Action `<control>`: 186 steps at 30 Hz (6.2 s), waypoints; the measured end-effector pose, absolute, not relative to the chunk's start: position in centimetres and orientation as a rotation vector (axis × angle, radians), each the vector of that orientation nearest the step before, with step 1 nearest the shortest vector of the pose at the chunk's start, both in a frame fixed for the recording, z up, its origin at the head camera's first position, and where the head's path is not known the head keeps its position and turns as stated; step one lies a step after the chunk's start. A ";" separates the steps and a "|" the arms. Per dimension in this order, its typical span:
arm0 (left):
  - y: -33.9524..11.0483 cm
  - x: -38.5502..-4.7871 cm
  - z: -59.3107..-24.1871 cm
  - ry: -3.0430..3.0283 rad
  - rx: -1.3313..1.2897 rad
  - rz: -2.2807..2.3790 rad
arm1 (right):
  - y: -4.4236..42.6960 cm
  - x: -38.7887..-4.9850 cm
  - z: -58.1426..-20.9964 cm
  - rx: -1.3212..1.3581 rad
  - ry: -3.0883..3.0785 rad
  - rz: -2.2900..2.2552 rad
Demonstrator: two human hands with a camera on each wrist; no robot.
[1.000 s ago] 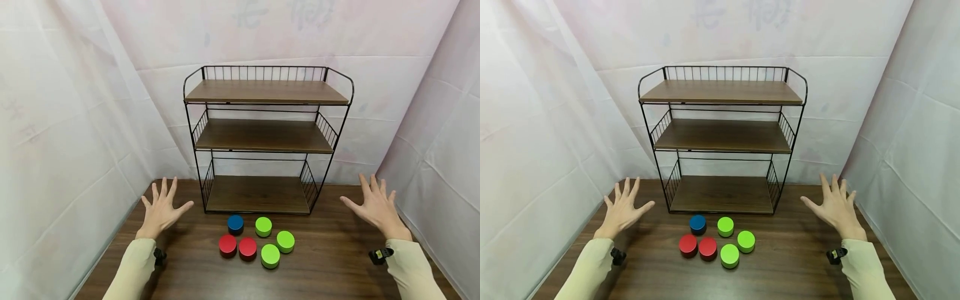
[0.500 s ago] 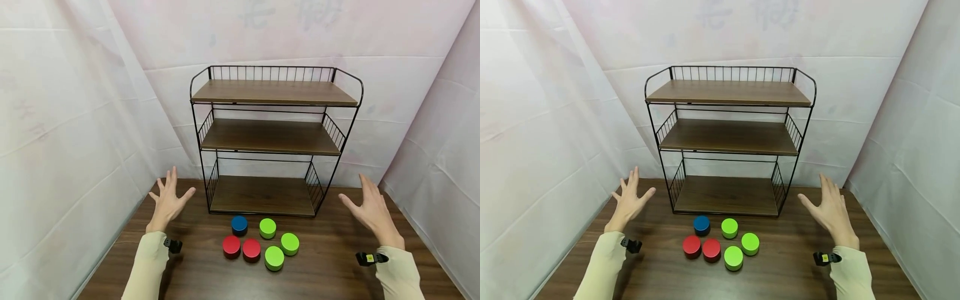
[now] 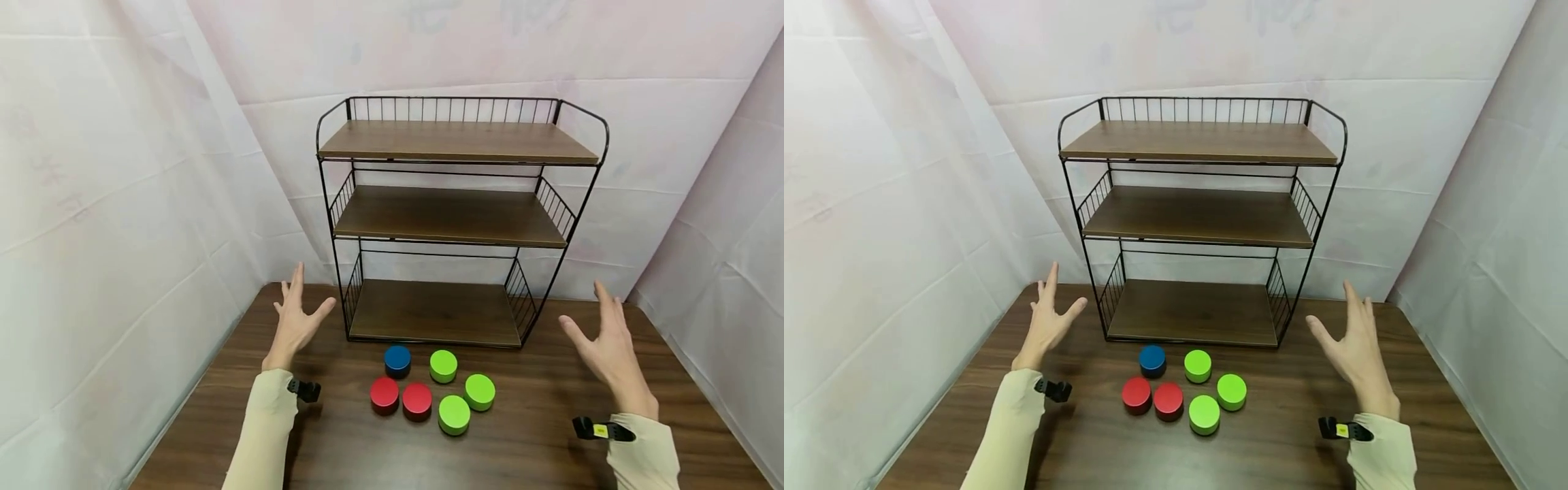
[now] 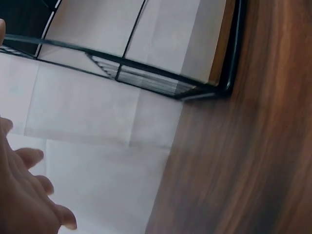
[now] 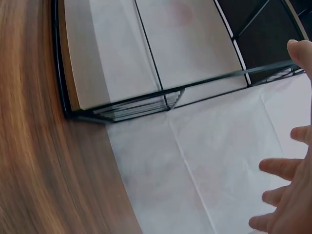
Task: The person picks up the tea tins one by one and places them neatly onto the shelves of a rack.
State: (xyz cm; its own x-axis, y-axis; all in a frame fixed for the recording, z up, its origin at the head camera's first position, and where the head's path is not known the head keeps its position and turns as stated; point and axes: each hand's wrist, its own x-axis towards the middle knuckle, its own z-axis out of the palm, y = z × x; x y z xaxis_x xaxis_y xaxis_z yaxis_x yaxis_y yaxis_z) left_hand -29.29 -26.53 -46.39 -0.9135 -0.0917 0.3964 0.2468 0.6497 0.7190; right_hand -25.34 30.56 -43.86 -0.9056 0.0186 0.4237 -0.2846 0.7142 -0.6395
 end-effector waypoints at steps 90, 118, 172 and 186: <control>-20.2 -30.8 -49.8 -2.218 -0.135 -1.383 | 23.6 -23.3 -47.5 0.539 -2.903 1.132; -19.7 -30.8 -49.8 -2.059 0.032 -1.493 | 22.8 -23.5 -48.1 0.609 -2.913 1.173; -19.1 -28.7 -47.0 -2.129 -0.069 -1.679 | 23.0 -24.0 -52.0 0.978 -2.763 1.639; -18.9 -28.5 -47.0 -2.107 -0.082 -1.685 | 22.7 -23.7 -52.4 0.970 -2.794 1.676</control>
State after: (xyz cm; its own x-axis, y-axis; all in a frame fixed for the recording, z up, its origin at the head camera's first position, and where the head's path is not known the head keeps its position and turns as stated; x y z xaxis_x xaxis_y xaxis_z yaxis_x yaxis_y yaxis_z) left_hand -28.45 -18.91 -47.01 -0.9020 -0.2220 0.3702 0.3124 0.2560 0.9148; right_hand -23.70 22.67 -52.38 -0.8068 -0.5870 0.0675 -0.3360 0.3618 -0.8696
